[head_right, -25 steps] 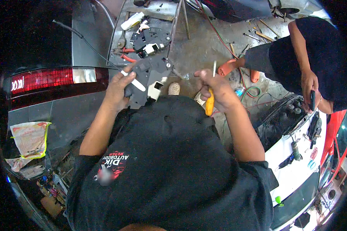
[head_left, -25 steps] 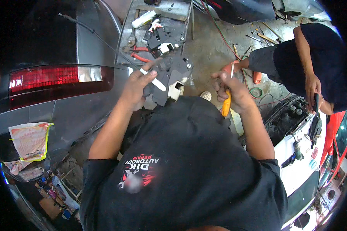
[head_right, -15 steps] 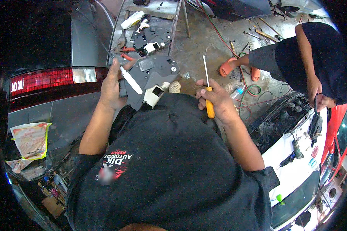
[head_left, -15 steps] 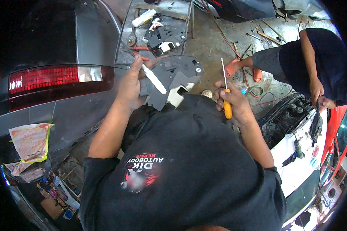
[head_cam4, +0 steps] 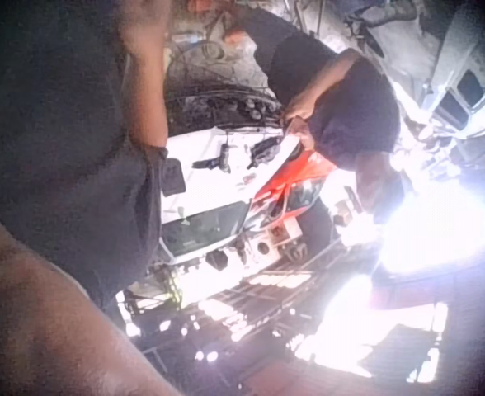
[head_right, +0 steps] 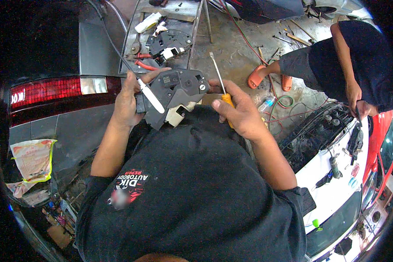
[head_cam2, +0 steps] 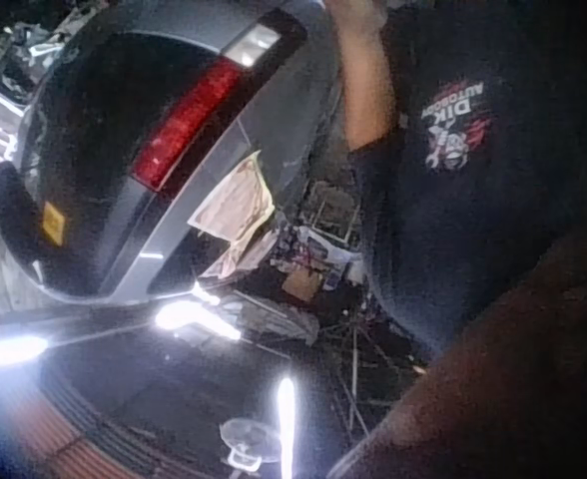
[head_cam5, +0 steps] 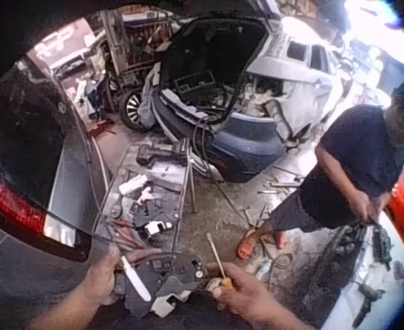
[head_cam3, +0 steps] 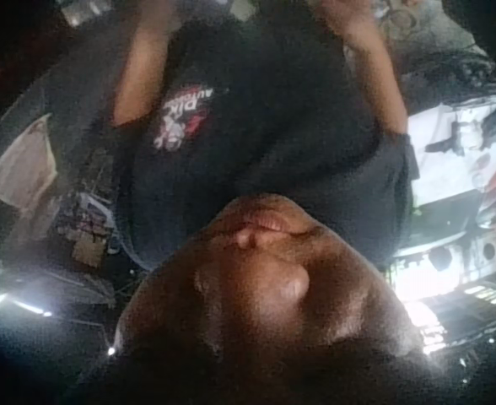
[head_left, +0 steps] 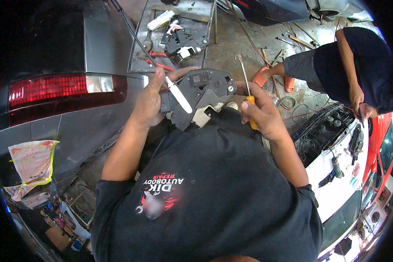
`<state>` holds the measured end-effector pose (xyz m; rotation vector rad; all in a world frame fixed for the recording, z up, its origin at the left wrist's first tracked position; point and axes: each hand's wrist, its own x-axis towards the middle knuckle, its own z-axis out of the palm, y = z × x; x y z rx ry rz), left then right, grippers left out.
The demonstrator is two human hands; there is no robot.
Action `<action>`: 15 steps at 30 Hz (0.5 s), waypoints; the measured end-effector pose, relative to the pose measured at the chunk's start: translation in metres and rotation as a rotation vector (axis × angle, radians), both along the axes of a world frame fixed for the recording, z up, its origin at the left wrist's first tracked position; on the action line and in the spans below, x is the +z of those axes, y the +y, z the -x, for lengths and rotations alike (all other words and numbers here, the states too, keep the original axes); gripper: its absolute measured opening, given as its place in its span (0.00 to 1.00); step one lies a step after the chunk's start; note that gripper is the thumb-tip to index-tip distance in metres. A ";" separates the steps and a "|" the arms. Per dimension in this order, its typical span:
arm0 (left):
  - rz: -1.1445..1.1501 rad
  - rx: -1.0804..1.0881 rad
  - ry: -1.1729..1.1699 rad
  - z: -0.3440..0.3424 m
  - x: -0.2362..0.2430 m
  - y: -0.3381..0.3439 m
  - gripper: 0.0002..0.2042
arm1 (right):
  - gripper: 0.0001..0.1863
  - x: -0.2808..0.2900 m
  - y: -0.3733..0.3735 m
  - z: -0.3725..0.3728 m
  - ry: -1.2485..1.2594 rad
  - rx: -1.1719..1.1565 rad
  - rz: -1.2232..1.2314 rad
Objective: The person uses a screwdriver to pry apart and manipulate a black plastic car component, likely a door lock actuator. They repeatedly insert the tool into slots to separate sections and inspect the internal mechanism while holding the part in their hands.
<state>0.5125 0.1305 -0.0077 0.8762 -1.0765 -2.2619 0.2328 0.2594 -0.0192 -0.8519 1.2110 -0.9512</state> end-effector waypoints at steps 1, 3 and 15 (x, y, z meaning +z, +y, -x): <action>0.016 0.006 -0.012 0.000 0.000 0.002 0.43 | 0.28 0.001 -0.001 -0.003 0.017 0.003 -0.014; 0.033 0.015 -0.012 -0.001 -0.001 0.004 0.40 | 0.29 0.004 -0.003 -0.008 0.050 0.009 -0.043; 0.030 0.017 -0.067 -0.006 -0.004 0.004 0.31 | 0.29 0.001 -0.002 -0.005 0.101 0.051 0.085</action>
